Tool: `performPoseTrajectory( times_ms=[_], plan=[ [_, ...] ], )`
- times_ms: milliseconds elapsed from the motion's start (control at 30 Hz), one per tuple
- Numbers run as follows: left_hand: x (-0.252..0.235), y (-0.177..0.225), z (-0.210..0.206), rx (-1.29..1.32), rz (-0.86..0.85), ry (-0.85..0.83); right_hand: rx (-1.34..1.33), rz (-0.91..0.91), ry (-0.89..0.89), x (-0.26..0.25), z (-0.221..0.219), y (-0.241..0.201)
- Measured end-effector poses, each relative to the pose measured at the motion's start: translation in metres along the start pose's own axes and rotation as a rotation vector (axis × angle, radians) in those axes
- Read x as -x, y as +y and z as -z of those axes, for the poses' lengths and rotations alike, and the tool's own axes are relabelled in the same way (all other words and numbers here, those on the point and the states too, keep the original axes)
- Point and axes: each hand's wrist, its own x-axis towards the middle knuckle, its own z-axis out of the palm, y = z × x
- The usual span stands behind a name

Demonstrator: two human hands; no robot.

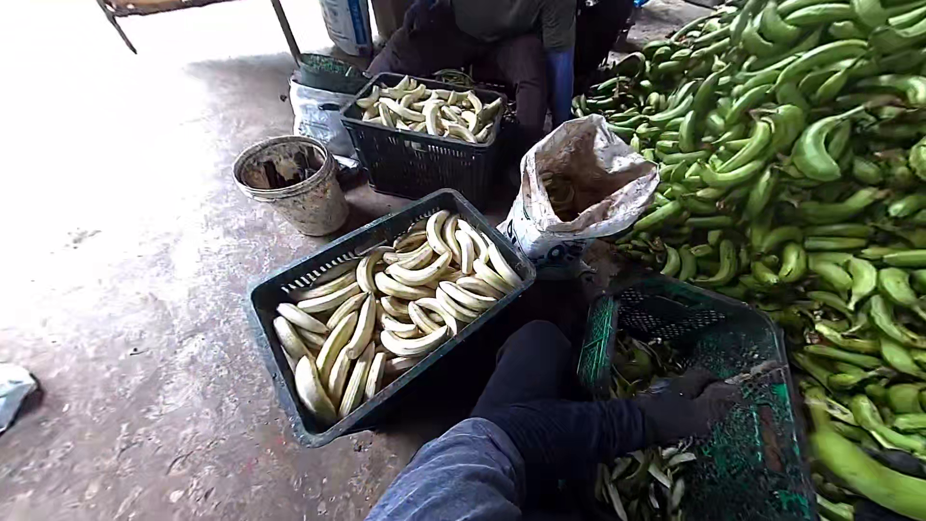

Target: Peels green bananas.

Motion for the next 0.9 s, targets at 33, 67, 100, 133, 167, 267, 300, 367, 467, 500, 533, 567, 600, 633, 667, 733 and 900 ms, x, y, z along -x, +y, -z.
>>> performPoseTrajectory(
  times_ms=[33,67,100,133,167,267,300,367,467,500,533,567,600,633,667,733,900],
  plan=[
    [0.001,0.003,0.005,0.019,-0.002,0.023,0.061,0.016,0.035,0.001,-0.007,0.008],
    [0.004,0.006,0.010,0.034,0.001,0.045,0.114,0.039,0.048,0.003,-0.011,0.016],
    [0.009,0.011,0.014,0.036,0.023,0.048,0.157,0.068,0.040,0.005,-0.011,0.023],
    [0.015,0.016,0.017,0.015,0.045,0.038,0.217,0.102,0.031,0.008,-0.012,0.026],
    [0.020,0.018,0.018,-0.012,0.059,0.019,0.275,0.133,0.052,0.013,-0.017,0.027],
    [0.023,0.009,0.005,-0.065,0.035,-0.073,0.419,0.180,0.271,0.023,-0.043,0.020],
    [0.023,0.009,-0.002,-0.043,0.018,-0.102,0.461,0.193,0.314,0.022,-0.047,0.018],
    [0.023,0.021,-0.018,0.081,-0.047,-0.123,0.538,0.267,0.306,0.022,-0.043,0.016],
    [0.029,0.046,-0.041,0.244,-0.220,-0.126,0.540,0.333,0.220,0.026,-0.030,0.015],
    [0.030,0.048,-0.047,0.219,-0.228,-0.104,0.502,0.328,0.205,0.028,-0.028,0.014],
    [0.028,0.040,-0.051,0.152,-0.169,-0.092,0.446,0.320,0.183,0.030,-0.028,0.010],
    [0.024,0.023,-0.052,0.051,-0.028,-0.119,0.385,0.306,0.158,0.032,-0.027,0.007],
    [0.021,0.003,-0.049,-0.040,0.149,-0.193,0.324,0.281,0.143,0.036,-0.027,0.002],
    [0.019,-0.017,-0.050,-0.096,0.289,-0.227,0.255,0.251,0.126,0.037,-0.027,-0.004],
    [0.016,-0.028,-0.052,-0.119,0.368,-0.246,0.215,0.224,0.124,0.034,-0.026,-0.012],
    [0.017,-0.020,-0.051,-0.169,0.357,-0.258,0.124,0.166,0.197,0.028,-0.022,-0.021],
    [0.005,0.040,-0.045,-0.389,-0.096,-0.336,0.003,0.144,0.269,0.023,0.004,-0.008]
  ],
)
